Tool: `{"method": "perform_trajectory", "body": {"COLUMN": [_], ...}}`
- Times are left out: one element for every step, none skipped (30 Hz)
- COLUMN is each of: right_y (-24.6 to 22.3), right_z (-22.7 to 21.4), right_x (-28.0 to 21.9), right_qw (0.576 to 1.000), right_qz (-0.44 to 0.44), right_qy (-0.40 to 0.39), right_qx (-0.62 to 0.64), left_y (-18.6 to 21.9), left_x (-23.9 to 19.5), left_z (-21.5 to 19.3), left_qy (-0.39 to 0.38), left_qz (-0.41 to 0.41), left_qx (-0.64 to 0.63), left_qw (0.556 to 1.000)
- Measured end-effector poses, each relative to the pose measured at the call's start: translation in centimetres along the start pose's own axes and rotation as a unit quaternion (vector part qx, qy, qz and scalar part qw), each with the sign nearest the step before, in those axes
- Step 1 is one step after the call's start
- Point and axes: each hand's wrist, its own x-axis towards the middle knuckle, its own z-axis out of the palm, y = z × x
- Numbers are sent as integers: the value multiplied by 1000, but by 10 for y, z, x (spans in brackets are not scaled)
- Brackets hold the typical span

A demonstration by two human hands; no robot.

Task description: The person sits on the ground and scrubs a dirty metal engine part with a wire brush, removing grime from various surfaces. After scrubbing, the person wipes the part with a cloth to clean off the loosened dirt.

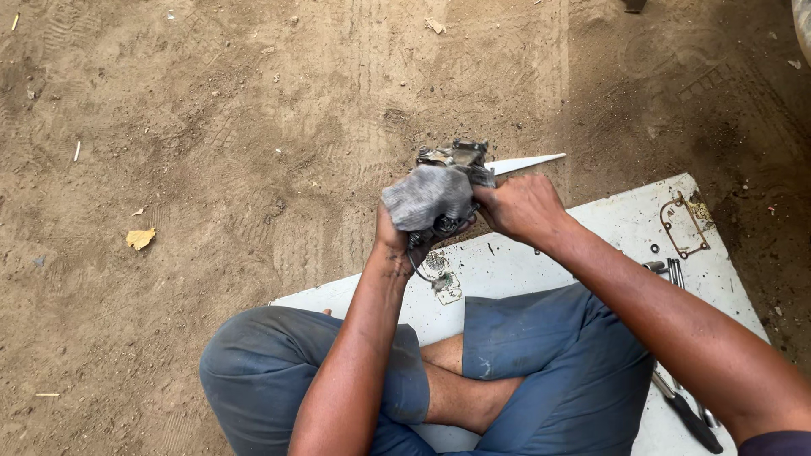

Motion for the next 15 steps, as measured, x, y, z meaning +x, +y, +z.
{"method": "perform_trajectory", "body": {"right_y": [2, 5, 11, 15, 17, 18, 17, 15, 9, 3, -2, -4, -3, -7, -10], "right_z": [3, 5, 6, 7, 8, 7, 6, 4, 4, 2, -1, -7, -13, -15, -20], "right_x": [2, 4, 4, 1, -2, -10, -17, -27, -39, -53, -70, -87, -103, -112, -120], "right_qw": [1000, 998, 993, 987, 982, 976, 969, 950, 922, 888, 837, 714, 550, 526, 500], "right_qz": [-15, -30, -45, -58, -55, -49, -44, -42, -41, 58, 156, 241, 311, 303, 293], "right_qy": [14, 59, 104, 147, 178, 209, 240, 282, 323, 352, 377, 352, 302, 260, 217], "right_qx": [-2, -7, -13, -18, 5, 28, 50, 130, 210, 290, 366, 555, 714, 751, 786], "left_y": [2, 6, 7, 6, 4, 2, 2, 1, 1, 4, 9, 16, 21, 25, 27], "left_x": [-3, -3, -4, -6, -5, -4, -4, -5, -8, -10, -11, -14, -15, -17, -18], "left_z": [1, 3, 4, 3, 2, 1, 0, 0, 1, 3, 7, 10, 13, 14, 16], "left_qy": [-29, -30, -30, -30, -23, -17, -11, -33, -56, -79, -65, -49, -32, -89, -145], "left_qz": [-14, -11, -8, -7, -8, -12, -16, -11, -7, 1, 23, 51, 78, 65, 52], "left_qx": [-25, -41, -57, -74, -72, -70, -67, -61, -54, -48, -67, -88, -109, -153, -197], "left_qw": [999, 999, 998, 997, 997, 997, 998, 998, 997, 996, 995, 994, 990, 982, 968]}}
